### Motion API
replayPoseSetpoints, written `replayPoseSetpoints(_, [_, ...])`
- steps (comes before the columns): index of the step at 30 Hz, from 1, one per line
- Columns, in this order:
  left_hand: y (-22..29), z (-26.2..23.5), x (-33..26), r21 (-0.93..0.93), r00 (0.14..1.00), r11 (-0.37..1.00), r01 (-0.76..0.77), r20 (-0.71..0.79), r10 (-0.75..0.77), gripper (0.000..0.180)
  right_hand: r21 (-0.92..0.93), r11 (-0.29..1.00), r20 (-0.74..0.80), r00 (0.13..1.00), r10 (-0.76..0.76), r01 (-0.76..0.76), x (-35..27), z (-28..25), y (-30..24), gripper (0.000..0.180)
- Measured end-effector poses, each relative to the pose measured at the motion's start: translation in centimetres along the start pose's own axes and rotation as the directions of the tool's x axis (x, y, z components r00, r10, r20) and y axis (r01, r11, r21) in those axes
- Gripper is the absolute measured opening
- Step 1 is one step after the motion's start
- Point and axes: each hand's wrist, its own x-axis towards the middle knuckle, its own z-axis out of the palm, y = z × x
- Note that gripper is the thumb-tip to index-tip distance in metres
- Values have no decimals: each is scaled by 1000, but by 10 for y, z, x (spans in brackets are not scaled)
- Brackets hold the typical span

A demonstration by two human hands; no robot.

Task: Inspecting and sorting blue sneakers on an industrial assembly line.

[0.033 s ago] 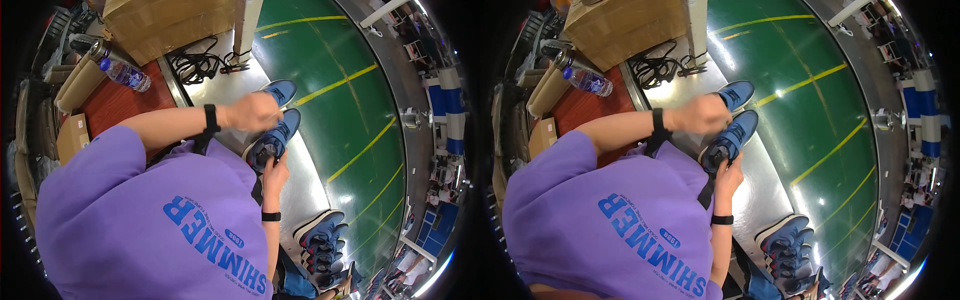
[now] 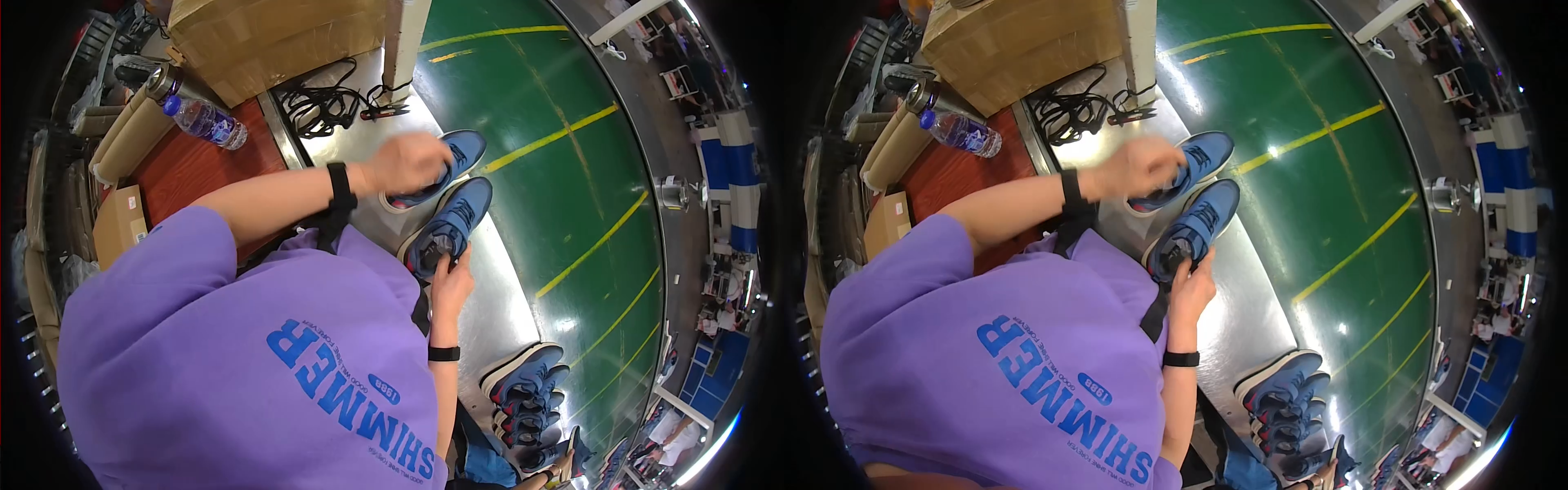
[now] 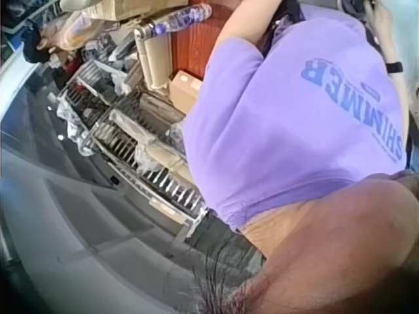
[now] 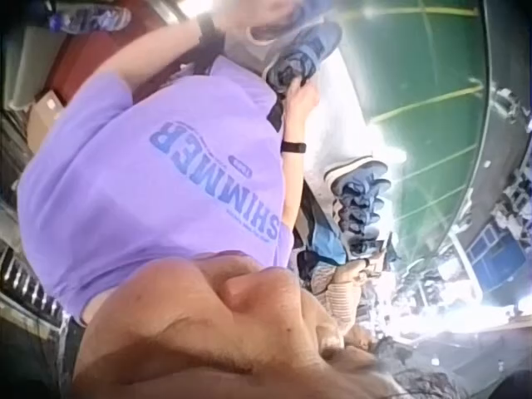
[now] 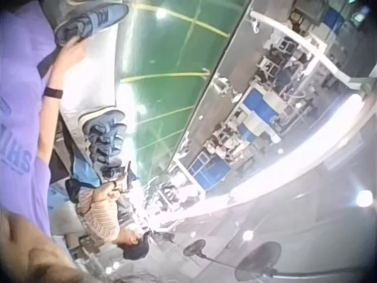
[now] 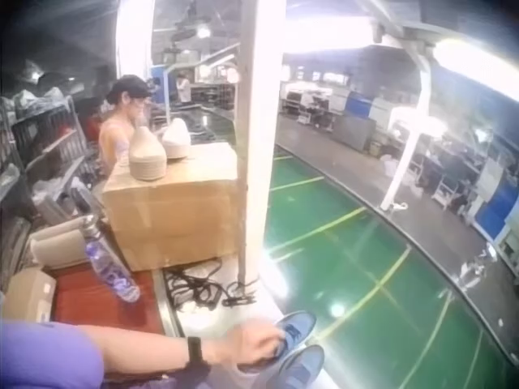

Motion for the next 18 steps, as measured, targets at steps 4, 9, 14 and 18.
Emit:
replayPoseSetpoints(4, [-112, -22, -28, 375, 971, 896, 237, -50, -236, 27, 25, 1000, -24, 1000, 9, -8, 4, 4, 7, 45])
replayPoseSetpoints(9, [-130, -20, -58, 530, 938, 798, 287, 11, -345, 34, -9, 998, 6, 998, 58, -57, 7, 1, 8, 45])
replayPoseSetpoints(14, [-116, -22, -77, 581, 944, 775, 247, 36, -328, 21, 82, 979, 106, 978, 179, -188, 11, 1, 8, 46])
replayPoseSetpoints(18, [-60, -38, -76, 112, 807, 802, 587, -170, -566, 20, 324, 938, 123, 989, 83, -119, 11, 2, 27, 45])
